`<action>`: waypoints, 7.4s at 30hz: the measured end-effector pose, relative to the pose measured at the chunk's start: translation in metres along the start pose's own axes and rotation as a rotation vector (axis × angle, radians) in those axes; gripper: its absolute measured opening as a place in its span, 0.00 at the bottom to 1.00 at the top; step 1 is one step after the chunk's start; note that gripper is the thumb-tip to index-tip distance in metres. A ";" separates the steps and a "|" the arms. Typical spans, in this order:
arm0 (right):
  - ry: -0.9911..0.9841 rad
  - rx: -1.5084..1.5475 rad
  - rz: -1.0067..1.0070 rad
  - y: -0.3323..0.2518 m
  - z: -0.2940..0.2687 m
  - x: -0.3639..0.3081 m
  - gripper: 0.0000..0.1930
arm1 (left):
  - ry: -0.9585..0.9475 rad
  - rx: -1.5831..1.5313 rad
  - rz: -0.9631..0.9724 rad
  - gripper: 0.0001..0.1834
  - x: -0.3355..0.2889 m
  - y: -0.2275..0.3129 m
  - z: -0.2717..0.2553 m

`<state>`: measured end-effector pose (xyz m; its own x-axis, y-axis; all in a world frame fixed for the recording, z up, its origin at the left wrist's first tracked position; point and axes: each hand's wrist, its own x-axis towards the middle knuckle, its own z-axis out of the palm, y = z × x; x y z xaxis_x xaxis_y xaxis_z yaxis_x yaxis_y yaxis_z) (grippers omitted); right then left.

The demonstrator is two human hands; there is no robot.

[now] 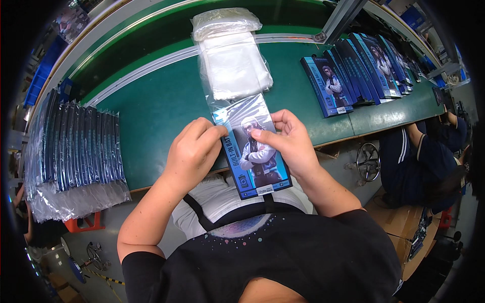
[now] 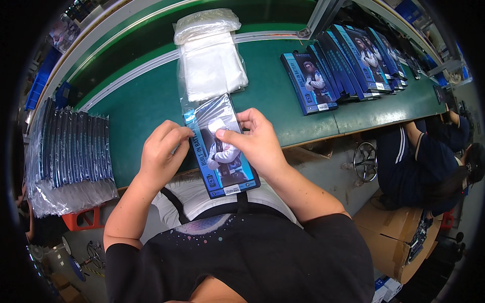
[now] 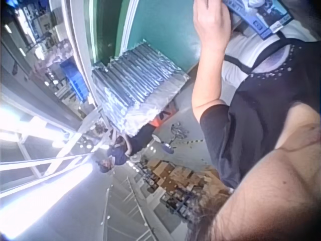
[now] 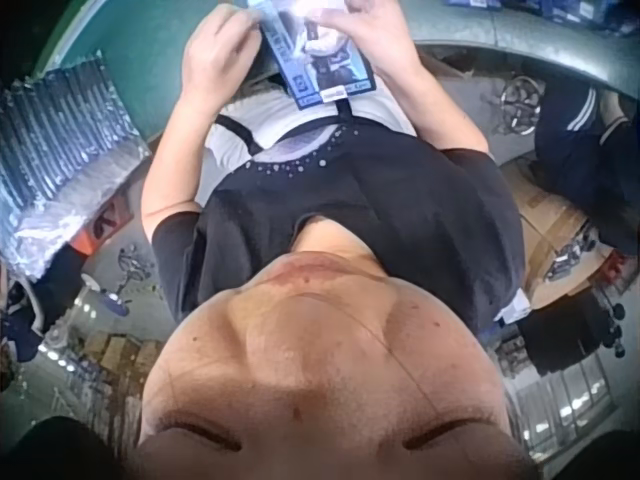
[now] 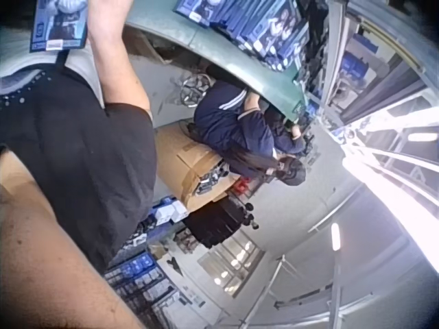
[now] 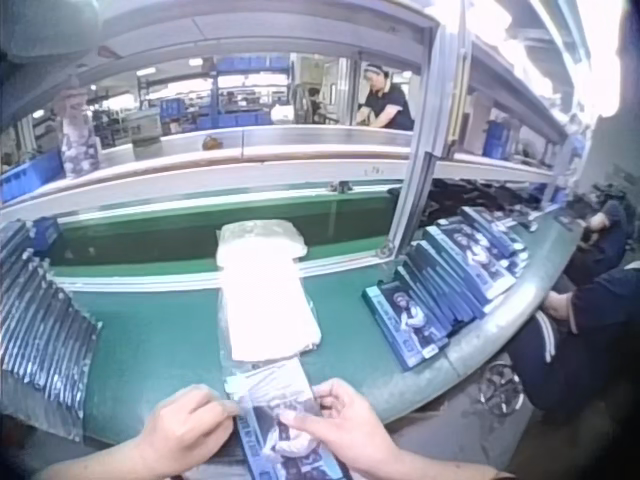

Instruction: Manually inserting items into plastic protective sleeves on a factory assembly line.

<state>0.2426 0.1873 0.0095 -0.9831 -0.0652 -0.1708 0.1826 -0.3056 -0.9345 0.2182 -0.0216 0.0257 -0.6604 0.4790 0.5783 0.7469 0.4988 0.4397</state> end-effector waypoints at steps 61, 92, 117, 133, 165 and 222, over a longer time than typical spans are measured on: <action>-0.170 -0.246 -0.240 -0.019 -0.027 -0.001 0.09 | 0.029 -1.800 -0.985 0.43 -0.047 -0.001 -0.012; -0.434 -0.933 -0.273 -0.028 -0.019 0.006 0.05 | -0.044 -1.415 -0.986 0.41 -0.068 -0.007 -0.036; -0.706 -1.073 -0.388 -0.039 -0.013 0.006 0.03 | -0.074 -1.408 -0.943 0.41 -0.077 -0.007 -0.047; 0.445 -1.882 -0.659 -0.027 -0.140 0.076 0.34 | 0.084 0.383 -0.584 0.27 -0.104 -0.024 -0.060; -0.260 0.507 0.097 -0.011 -0.069 0.022 0.17 | -0.138 0.243 -0.073 0.09 0.050 -0.046 0.028; -0.641 -0.504 -0.093 -0.040 0.017 -0.003 0.55 | 0.570 -1.604 -1.122 0.18 -0.014 0.006 -0.006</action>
<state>0.2385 0.1839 0.0527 -0.7702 -0.6375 -0.0171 -0.0752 0.1175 -0.9902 0.2325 -0.0302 0.0242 -0.9300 0.0833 -0.3581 -0.2936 -0.7544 0.5871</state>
